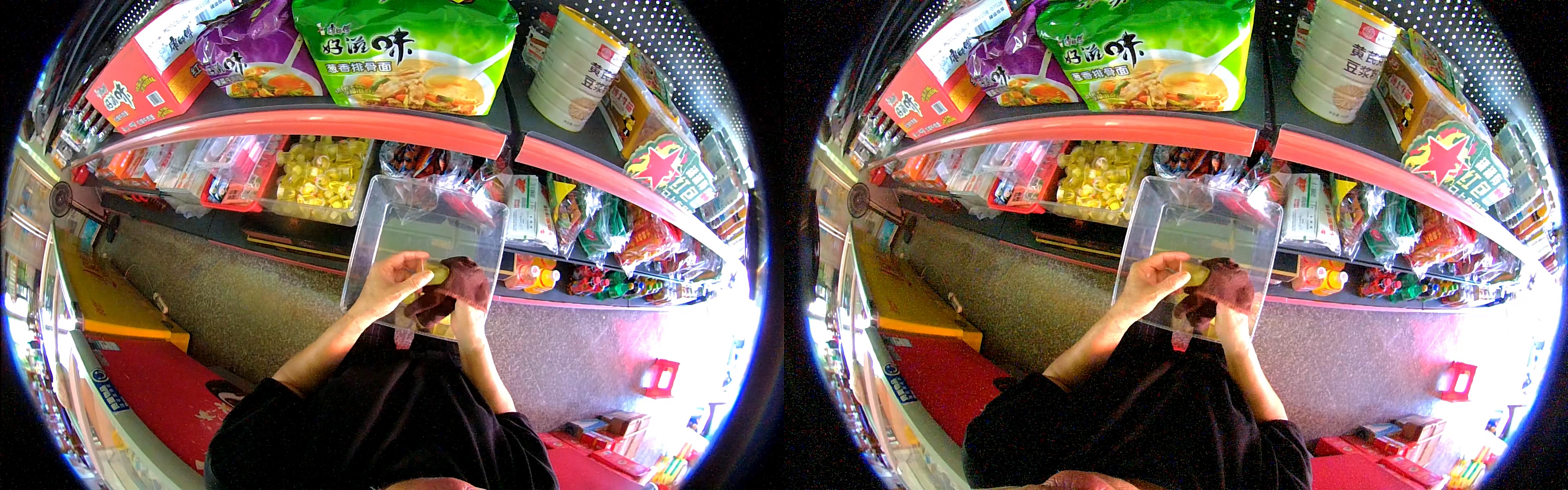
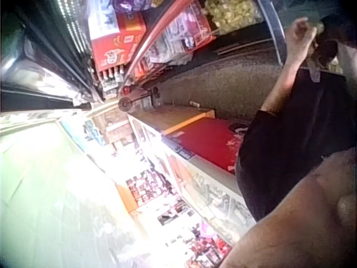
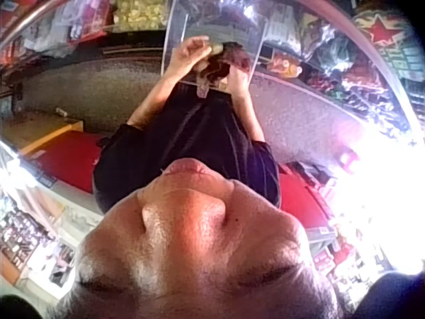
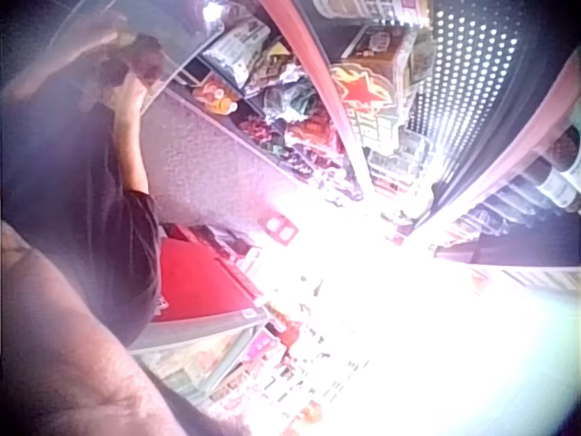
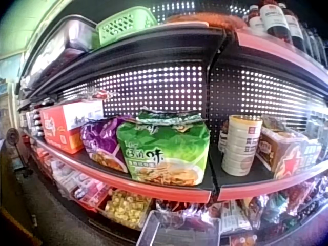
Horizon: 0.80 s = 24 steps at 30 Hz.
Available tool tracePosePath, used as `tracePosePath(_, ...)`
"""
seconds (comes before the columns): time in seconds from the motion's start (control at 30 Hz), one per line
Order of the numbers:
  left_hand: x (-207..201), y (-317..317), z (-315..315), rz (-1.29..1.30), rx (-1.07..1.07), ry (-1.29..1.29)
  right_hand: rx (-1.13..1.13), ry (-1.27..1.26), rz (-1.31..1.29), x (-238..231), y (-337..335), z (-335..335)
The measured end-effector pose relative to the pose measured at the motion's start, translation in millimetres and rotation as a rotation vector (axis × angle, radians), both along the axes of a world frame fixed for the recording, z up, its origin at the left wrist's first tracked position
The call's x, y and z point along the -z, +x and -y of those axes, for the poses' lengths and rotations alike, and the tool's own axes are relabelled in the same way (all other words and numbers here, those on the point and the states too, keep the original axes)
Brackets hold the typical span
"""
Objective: The person wipes yellow wrapped candies with a cloth one by one, then places them into a clear plastic container. The person carries the container to a display bin and sets it down, then moves a red stool and arranges small white boxes on a shelf.
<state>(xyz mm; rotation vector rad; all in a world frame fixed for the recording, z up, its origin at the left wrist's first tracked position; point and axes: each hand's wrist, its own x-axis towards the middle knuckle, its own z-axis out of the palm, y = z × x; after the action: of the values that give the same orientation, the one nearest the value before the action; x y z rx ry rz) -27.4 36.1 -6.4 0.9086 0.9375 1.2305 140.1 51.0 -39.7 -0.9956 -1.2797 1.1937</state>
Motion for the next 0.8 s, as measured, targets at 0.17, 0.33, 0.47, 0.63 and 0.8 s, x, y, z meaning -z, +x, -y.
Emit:
tracePosePath(0.17,-7,-2,-4,-0.270,-0.217,0.204,0.050,-0.370,-0.502,34,7,-7)
tracePosePath(0.33,-17,4,1,-0.963,-0.183,0.641,-0.105,-0.146,-0.045,19,2,-5)
tracePosePath(0.47,-13,8,4,-0.908,-0.088,0.633,-0.090,-0.355,-0.310,21,4,0)
tracePosePath(0.63,-22,4,6,-0.923,0.053,0.715,0.037,-0.514,-0.515,40,13,-10)
tracePosePath(0.8,-29,-40,-24,-1.189,-0.253,0.868,-0.212,-0.246,-0.378,-50,17,-18)
